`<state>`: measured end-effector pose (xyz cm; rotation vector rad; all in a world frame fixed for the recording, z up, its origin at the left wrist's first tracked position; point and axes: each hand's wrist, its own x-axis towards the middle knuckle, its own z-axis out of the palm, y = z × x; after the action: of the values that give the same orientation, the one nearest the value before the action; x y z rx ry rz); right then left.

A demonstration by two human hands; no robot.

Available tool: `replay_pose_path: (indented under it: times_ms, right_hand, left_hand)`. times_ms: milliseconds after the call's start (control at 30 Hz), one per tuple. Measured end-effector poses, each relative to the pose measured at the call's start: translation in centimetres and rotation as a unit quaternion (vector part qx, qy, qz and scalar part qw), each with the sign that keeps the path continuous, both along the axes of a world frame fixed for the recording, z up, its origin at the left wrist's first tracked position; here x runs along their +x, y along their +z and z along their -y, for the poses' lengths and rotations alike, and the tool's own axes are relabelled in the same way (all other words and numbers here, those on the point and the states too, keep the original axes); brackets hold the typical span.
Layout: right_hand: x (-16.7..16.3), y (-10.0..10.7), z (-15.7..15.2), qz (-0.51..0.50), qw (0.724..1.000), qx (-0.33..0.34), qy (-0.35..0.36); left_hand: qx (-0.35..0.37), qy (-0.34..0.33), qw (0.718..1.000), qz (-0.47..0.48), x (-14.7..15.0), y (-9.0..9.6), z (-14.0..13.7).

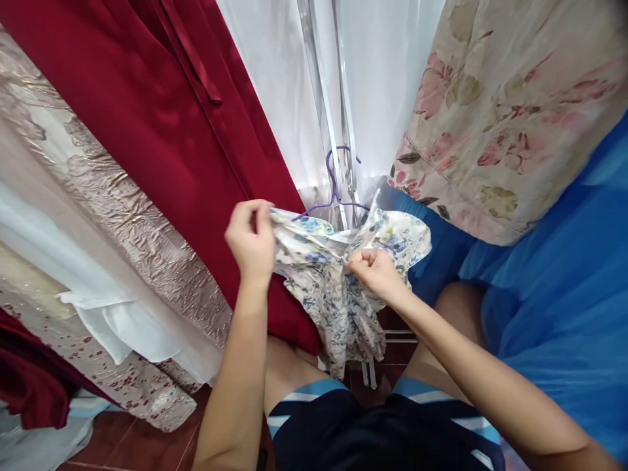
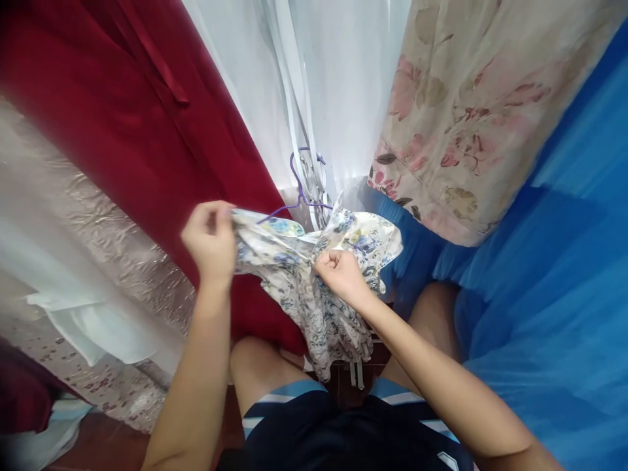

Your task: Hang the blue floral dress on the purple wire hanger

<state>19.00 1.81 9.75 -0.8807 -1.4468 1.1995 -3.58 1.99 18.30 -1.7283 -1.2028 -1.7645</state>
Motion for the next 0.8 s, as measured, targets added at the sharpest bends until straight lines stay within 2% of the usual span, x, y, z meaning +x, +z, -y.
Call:
replay_pose_path:
  times_ms: [100,200,300,400,467,567,633,700,800]
  right_hand:
    - [1.1,-2.1,1.0,0.011,1.000,-0.017,0.015]
    - [2.1,-4.3,1.9,0.013,0.999,-0.026,0.019]
    - [2.7,-6.7,2.1,0.032,0.998,-0.051,0.029]
    - [3.5,-8.7,2.1,0.114,0.988,-0.084,0.067]
    - [4.1,-9.1,2.3,0.171,0.981,-0.066,0.061]
    - [4.2,-7.9,3.4,0.180,0.982,0.025,0.046]
    - [3.9,-6.5,4.2,0.158,0.981,0.071,0.087]
    - [3.7,-5.0,4.9,0.138,0.978,0.078,0.134]
    - [4.6,-3.4,5.8,0.145,0.972,0.064,0.171]
  left_hand:
    - [0.007,0.042,0.992,0.122,-5.1,-2.1,-1.4]
    - [-0.087,0.045,0.965,0.243,-7.8,-6.6,-2.2]
    - [-0.224,-0.025,0.933,0.281,-7.0,-11.6,-2.0]
    - [-0.307,-0.113,0.913,0.243,-3.6,-14.6,-1.0]
    - [-0.337,-0.168,0.900,0.221,-0.5,-14.8,0.0]
    - [-0.333,-0.258,0.896,0.144,4.4,-12.9,2.2]
    - [-0.320,-0.301,0.897,0.049,7.3,-11.1,3.7]
    - [-0.337,-0.335,0.880,-0.007,9.5,-9.7,4.9]
    - [-0.386,-0.395,0.832,0.050,10.9,-9.6,5.7]
